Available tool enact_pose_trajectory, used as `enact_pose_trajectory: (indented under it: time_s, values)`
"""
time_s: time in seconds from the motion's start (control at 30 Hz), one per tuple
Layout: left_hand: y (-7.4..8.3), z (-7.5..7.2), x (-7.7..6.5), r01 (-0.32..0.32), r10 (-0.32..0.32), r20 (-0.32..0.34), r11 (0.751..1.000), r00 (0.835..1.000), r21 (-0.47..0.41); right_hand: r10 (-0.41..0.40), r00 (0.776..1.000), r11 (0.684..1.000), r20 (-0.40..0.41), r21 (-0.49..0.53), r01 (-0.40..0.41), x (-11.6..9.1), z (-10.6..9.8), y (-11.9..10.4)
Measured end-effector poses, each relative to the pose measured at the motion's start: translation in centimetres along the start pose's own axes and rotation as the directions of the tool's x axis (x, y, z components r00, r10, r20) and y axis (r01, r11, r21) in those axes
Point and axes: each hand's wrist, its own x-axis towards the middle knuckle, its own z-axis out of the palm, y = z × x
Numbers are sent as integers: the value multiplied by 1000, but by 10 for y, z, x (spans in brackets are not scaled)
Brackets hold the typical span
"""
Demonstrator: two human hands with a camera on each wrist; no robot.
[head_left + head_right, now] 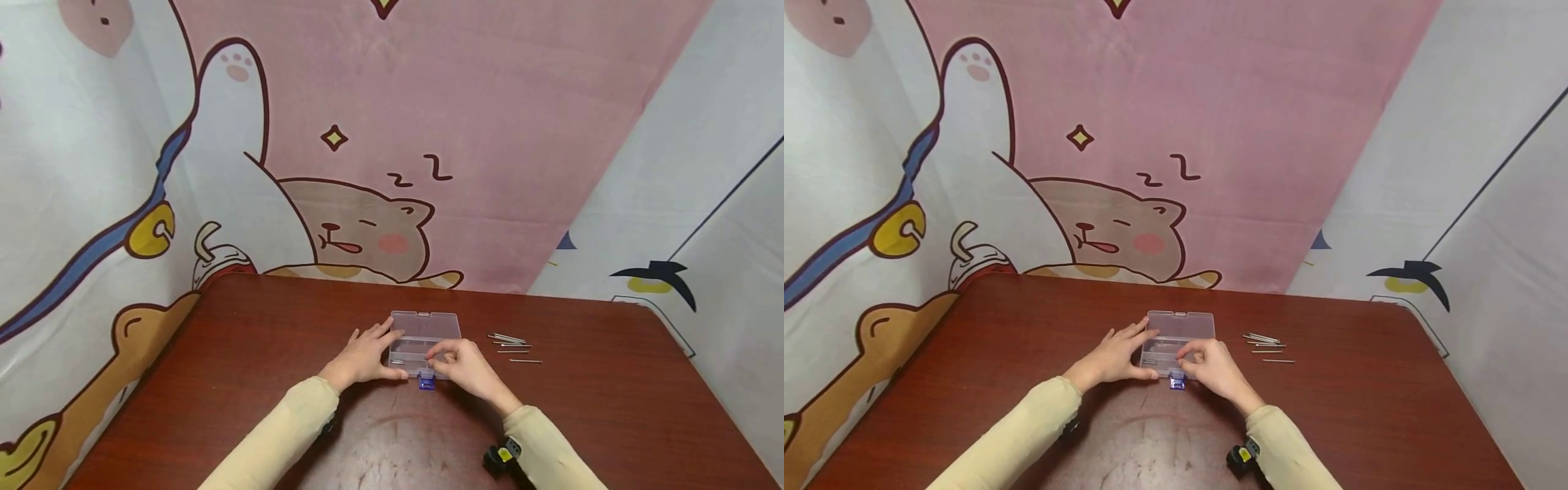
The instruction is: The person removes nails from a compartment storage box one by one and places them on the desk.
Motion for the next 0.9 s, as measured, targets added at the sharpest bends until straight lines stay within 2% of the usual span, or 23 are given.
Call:
enact_pose_trajectory:
  time_s: [0.3,0.5,0.7,0.9]
  values:
    - [-1,2,2,0,0,5,1000,1000,-2,-67,993,997,95,-35,70,11,14,-7]
    - [0,3,2,-7,7,3,1000,1000,-8,-71,986,995,148,-62,81,17,19,-9]
    - [-1,3,2,-13,13,0,1000,1000,-10,-85,960,994,267,-39,99,23,16,-13]
    - [-2,2,1,-15,15,-7,1000,1000,-6,-69,931,992,358,-78,103,31,15,-14]
